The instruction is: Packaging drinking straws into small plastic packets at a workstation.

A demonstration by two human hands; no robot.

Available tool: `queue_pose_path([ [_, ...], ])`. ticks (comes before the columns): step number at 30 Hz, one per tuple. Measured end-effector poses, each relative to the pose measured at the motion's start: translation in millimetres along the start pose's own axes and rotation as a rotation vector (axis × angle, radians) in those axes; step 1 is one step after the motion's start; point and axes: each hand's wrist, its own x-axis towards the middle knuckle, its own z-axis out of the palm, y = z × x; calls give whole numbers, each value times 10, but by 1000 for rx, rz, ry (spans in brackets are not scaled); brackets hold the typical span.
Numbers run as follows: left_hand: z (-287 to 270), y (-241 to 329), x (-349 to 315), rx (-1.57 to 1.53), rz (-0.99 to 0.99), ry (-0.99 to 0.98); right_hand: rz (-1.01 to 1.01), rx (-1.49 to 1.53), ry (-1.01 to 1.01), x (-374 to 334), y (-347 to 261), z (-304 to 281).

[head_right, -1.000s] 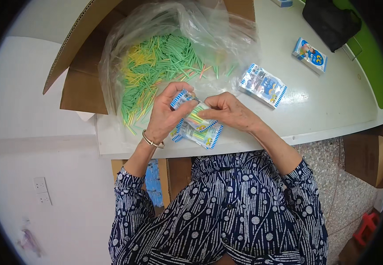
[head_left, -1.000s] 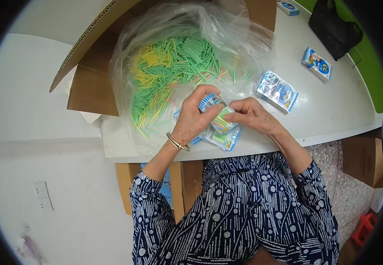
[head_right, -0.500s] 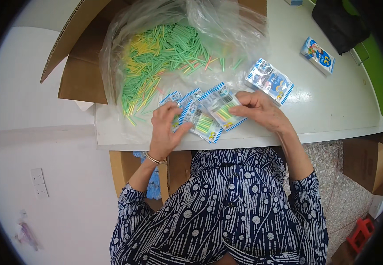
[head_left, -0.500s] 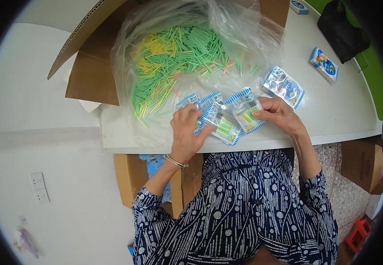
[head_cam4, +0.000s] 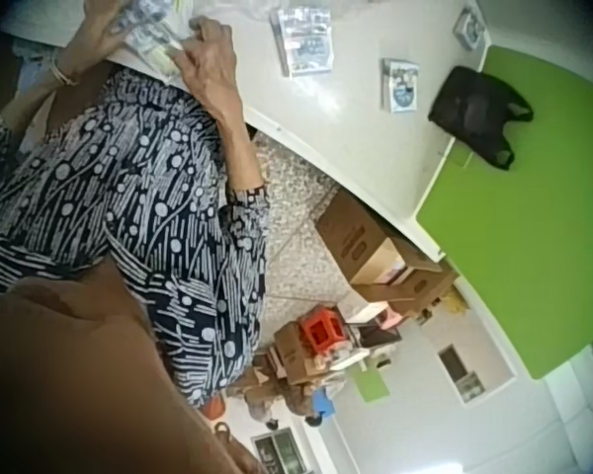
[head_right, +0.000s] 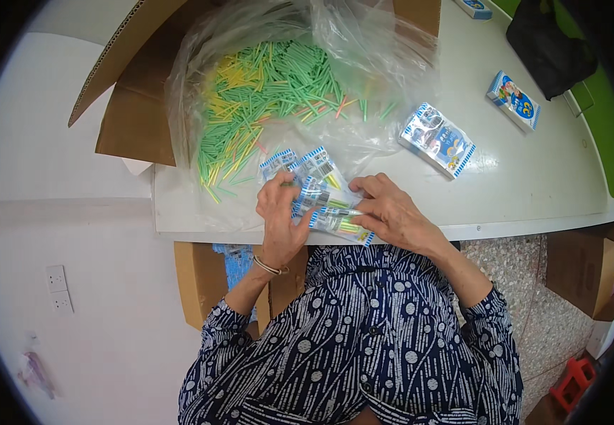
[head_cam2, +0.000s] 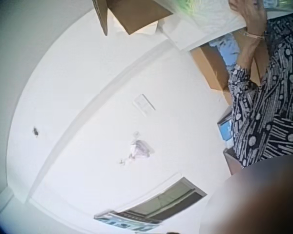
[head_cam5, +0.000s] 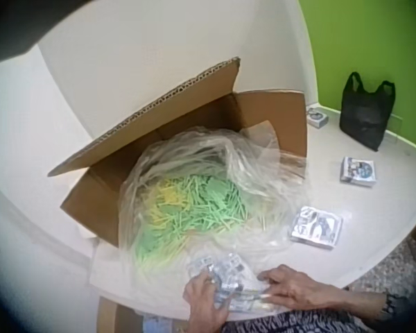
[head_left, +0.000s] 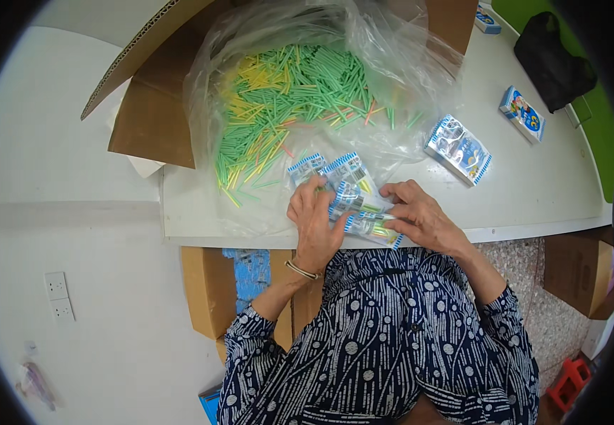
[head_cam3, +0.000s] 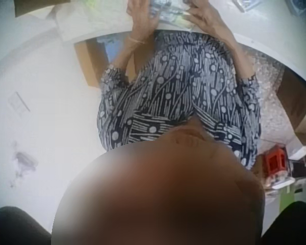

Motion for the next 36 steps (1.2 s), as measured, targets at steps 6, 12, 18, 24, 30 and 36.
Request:
queue_pose_path([
  [6,-151,116,104,-45,123,26,-10,188,84,35,54,40],
  [12,-234,-216,588,-153,21,-106,90,-14,183,278,11,199],
  [18,-226,197,683,-187,169,117,238,-168,386,322,-75,118],
  [24,395,511,694,156,500,-113,133,-336,476,154,262,-363],
  [30,481,348,730,213,473,-191,174,-619,727,-352,649,-1101],
  [36,368,877,807,254,414,-200,276,-576,754,-650,1006,-1422],
])
